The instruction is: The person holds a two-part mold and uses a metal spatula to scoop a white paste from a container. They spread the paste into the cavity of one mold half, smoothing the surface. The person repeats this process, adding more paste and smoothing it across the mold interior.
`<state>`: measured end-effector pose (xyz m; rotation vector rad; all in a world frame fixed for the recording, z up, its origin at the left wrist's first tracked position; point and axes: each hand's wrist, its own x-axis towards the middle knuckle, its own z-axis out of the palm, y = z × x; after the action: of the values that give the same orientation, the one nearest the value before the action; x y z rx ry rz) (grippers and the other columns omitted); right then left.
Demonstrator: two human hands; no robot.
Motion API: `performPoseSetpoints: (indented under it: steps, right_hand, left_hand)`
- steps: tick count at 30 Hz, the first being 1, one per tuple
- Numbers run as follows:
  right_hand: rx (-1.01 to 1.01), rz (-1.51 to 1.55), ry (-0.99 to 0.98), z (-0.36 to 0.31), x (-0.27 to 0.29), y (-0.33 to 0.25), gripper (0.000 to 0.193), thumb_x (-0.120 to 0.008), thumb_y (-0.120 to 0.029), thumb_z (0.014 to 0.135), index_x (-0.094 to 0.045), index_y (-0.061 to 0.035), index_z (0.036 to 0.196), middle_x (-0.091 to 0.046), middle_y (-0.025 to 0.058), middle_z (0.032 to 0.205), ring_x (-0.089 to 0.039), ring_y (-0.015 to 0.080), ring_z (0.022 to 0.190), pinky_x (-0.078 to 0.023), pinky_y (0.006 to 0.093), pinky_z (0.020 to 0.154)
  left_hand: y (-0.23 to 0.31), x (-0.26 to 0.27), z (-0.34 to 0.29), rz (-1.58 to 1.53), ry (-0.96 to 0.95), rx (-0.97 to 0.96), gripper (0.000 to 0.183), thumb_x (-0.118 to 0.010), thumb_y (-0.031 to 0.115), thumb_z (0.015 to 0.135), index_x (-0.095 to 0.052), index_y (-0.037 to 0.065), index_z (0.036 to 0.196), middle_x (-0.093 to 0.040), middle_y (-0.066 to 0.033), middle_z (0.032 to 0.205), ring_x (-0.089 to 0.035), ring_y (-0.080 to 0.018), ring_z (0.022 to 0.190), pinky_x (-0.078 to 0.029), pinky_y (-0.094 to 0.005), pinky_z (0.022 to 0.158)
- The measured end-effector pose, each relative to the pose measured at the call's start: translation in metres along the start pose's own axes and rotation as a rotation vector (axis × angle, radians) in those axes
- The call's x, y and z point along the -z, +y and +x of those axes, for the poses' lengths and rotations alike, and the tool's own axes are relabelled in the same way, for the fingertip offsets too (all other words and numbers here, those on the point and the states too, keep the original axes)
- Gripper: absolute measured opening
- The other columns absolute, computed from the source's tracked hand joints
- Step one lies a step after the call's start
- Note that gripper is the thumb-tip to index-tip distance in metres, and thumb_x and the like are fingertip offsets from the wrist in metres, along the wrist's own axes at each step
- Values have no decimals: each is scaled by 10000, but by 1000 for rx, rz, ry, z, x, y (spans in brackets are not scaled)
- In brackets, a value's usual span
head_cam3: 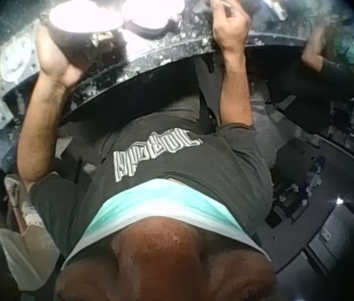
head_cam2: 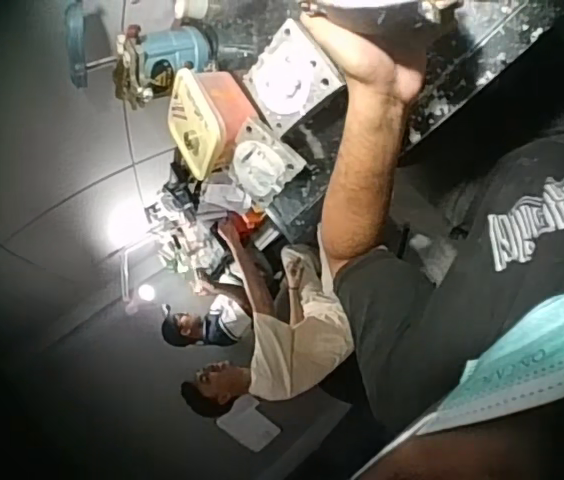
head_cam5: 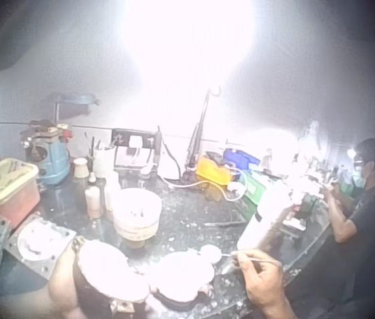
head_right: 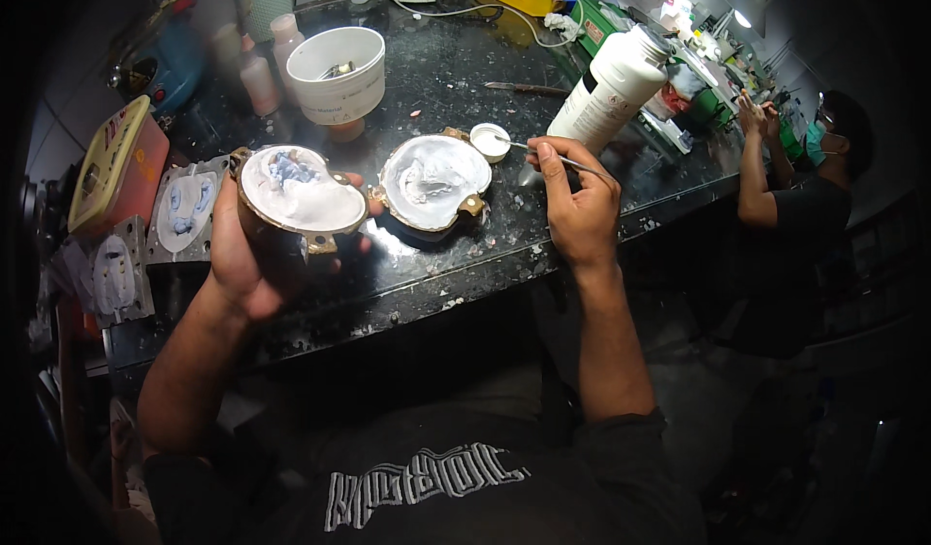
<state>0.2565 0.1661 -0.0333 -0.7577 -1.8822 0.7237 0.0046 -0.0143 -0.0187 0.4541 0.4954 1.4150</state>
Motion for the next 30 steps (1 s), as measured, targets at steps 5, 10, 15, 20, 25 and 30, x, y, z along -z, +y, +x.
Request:
performPoseSetpoints:
  steps: [5,10,15,20,25,30]
  right_hand:
    - [-68,122,-37,2,3,7,213,-561,-141,1001,-686,32,1007,-704,72,913,-665,124,847,-517,255,788]
    - [-197,390,-24,7,5,6,233,-536,-151,1006,-640,44,1077,-684,108,921,-651,131,837,-524,279,812]
    - [-187,773,-102,3,1,-35,220,-519,-142,971,-595,34,1078,-655,111,901,-640,153,831,-527,315,808]
    - [95,621,-375,7,-26,-72,166,-546,-103,942,-614,33,1008,-631,84,914,-599,128,841,-471,267,797]
    - [173,564,-453,17,-39,-81,222,-531,-185,950,-595,28,962,-581,69,917,-558,123,843,-450,265,811]
    - [124,587,-477,22,-45,-78,194,-524,-154,947,-590,27,965,-588,72,907,-559,122,840,-452,265,810]
  left_hand:
    - [7,6,-1,111,230,17,959,-98,749,902,-506,-39,1266,-632,-234,1078,-684,-338,845,-567,-328,580]
    - [11,0,2,184,309,41,793,-234,753,891,-565,74,1131,-676,-144,905,-697,-305,714,-467,-290,396]
    - [11,-3,12,215,270,81,708,-294,718,897,-576,99,1093,-669,-135,811,-692,-321,629,-520,-370,406]
    - [10,-3,9,339,267,183,742,-307,727,879,-604,68,1044,-661,-136,779,-684,-317,567,-463,-321,320]
    - [10,-1,8,389,239,259,776,-285,763,853,-599,76,1027,-654,-99,765,-687,-290,563,-386,-258,278]
    - [8,-2,8,384,230,256,775,-269,750,865,-606,68,1011,-650,-89,731,-673,-262,521,-361,-251,261]
